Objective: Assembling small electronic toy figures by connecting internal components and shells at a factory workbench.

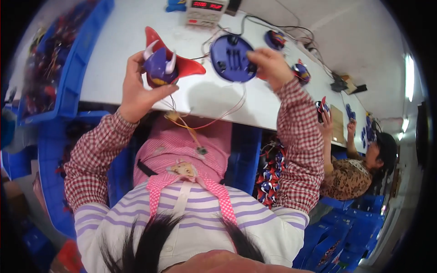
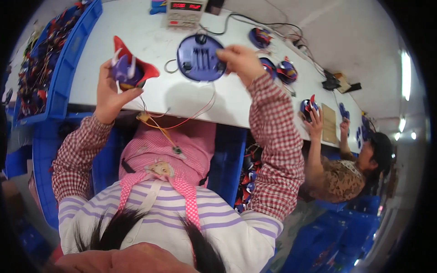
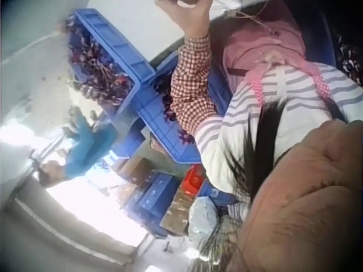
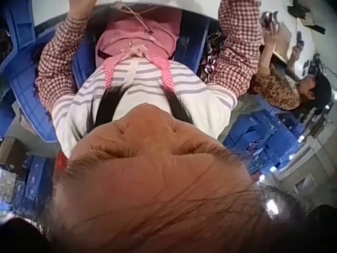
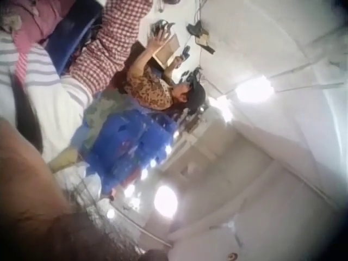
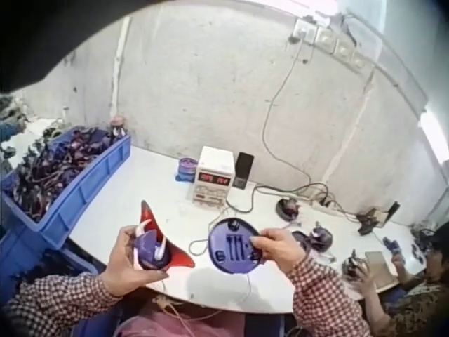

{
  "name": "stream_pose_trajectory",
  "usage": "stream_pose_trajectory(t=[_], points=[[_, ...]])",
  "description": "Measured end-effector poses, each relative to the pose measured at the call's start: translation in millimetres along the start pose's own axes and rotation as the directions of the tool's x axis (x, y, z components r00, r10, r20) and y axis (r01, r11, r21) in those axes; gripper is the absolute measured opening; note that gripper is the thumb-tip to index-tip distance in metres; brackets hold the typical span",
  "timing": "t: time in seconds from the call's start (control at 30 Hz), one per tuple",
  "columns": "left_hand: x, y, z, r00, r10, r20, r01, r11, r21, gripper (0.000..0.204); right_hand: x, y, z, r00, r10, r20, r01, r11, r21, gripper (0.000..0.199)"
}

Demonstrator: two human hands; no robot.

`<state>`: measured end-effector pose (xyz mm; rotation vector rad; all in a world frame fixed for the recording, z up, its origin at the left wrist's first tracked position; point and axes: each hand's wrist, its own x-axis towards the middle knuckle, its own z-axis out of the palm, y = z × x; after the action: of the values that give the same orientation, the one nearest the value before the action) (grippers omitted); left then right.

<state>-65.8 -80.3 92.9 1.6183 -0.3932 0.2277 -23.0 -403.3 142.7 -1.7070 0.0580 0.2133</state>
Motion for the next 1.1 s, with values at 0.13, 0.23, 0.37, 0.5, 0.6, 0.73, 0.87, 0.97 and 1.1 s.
stream_pose_trajectory(t=[0.13, 0.23, 0.37, 0.5, 0.6, 0.73, 0.87, 0.97, 1.1], points=[[12.3, -50.8, -23.3, 0.986, -0.150, -0.067, 0.162, 0.949, 0.269, 0.080, 0.0, 72.3, 59.2, 0.987, 0.157, 0.018, -0.158, 0.987, 0.024, 0.022], [26.2, -81.6, -36.4, 0.971, -0.208, -0.116, 0.235, 0.912, 0.335, 0.078, 12.7, 98.3, 79.8, 0.979, 0.201, -0.037, -0.201, 0.980, 0.010, 0.023], [46.9, -111.6, -43.3, 0.947, -0.272, -0.172, 0.320, 0.853, 0.413, 0.076, 22.7, 108.1, 84.9, 0.977, 0.169, -0.132, -0.174, 0.984, -0.027, 0.027], [58.2, -142.2, -52.2, 0.940, -0.140, -0.312, 0.307, 0.746, 0.591, 0.072, 27.5, 81.0, 77.5, 0.926, 0.355, -0.131, -0.372, 0.793, -0.482, 0.037], [55.7, -149.2, -56.5, 0.941, -0.113, -0.318, 0.311, 0.657, 0.687, 0.068, 46.8, 63.9, 56.1, 0.855, 0.488, -0.178, -0.483, 0.622, -0.616, 0.049], [44.6, -130.2, -55.0, 0.969, -0.019, -0.248, 0.205, 0.626, 0.753, 0.062, 95.2, 95.0, 28.9, 0.784, -0.500, -0.367, 0.142, 0.721, -0.679, 0.056], [32.0, -82.8, -31.3, 0.999, -0.005, 0.052, -0.025, 0.827, 0.562, 0.048, 129.4, 107.7, 14.2, 0.890, -0.423, -0.170, 0.209, 0.710, -0.673, 0.050], [40.0, -73.5, 10.3, 0.968, -0.152, 0.202, 0.011, 0.824, 0.566, 0.037, 109.3, 74.6, 36.5, 0.929, -0.225, -0.295, 0.139, 0.948, -0.286, 0.039], [52.2, -111.5, 43.5, 0.955, -0.145, 0.260, -0.075, 0.730, 0.680, 0.028, 65.5, 53.4, 66.2, 0.954, -0.167, -0.250, 0.173, 0.985, 0.005, 0.023]])
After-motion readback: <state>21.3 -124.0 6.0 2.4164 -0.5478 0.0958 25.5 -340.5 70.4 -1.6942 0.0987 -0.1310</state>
